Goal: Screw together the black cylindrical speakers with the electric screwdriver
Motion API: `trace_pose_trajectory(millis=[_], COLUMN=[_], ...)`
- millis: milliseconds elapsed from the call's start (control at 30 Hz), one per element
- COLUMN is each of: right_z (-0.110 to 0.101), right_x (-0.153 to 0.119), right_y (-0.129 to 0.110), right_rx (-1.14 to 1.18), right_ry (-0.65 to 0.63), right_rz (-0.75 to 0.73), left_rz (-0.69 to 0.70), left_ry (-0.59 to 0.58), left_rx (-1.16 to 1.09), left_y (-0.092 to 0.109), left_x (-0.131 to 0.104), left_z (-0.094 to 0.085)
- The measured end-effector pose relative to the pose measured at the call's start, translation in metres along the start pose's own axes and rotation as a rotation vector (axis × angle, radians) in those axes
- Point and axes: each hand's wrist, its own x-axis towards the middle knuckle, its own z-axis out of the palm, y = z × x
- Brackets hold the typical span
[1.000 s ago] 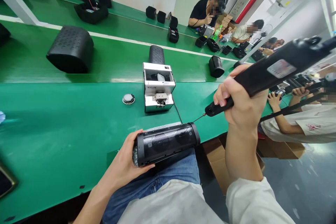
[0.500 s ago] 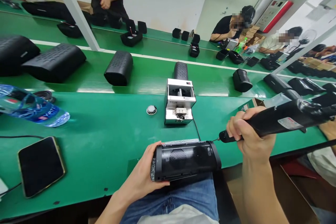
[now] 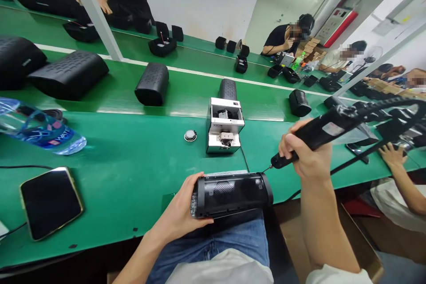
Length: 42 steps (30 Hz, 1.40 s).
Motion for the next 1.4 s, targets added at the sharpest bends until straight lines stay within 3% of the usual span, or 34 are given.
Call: trace_pose_trajectory(millis=[133, 200, 367, 467, 800, 1067, 1400], right_z=[0.019, 0.038, 0.089, 0.105, 0.119, 0.118, 0.122], right_x=[0.021, 0.032, 0.056, 0.064, 0.063, 0.056, 0.062], right_y=[-0.032, -0.037, -0.003, 0.020, 0.031, 0.018, 0.035], right_rx=[-0.002, 0.072, 0.196, 0.135, 0.100, 0.064, -0.002], right_ry=[0.063, 0.107, 0.131, 0.143, 0.163, 0.120, 0.126], right_rz=[-0.181, -0.299, -0.350, -0.317, -0.151, -0.338, -0.282], left_rz=[0.030, 0.036, 0.025, 0.033, 0.047, 0.038, 0.064], left_ry=[-0.020, -0.019, -0.017, -0.014, -0.025, -0.048, -0.019], left_rx=[0.009, 0.011, 0.028, 0.023, 0.026, -0.007, -0.016], left_y=[-0.001, -0.002, -0.002, -0.002, -0.001, -0.001, 0.002], left_x=[0.000, 0.000, -0.001, -0.001, 0.001, 0.001, 0.002], left_z=[-0.001, -0.001, 0.000, 0.000, 0.000, -0.001, -0.001])
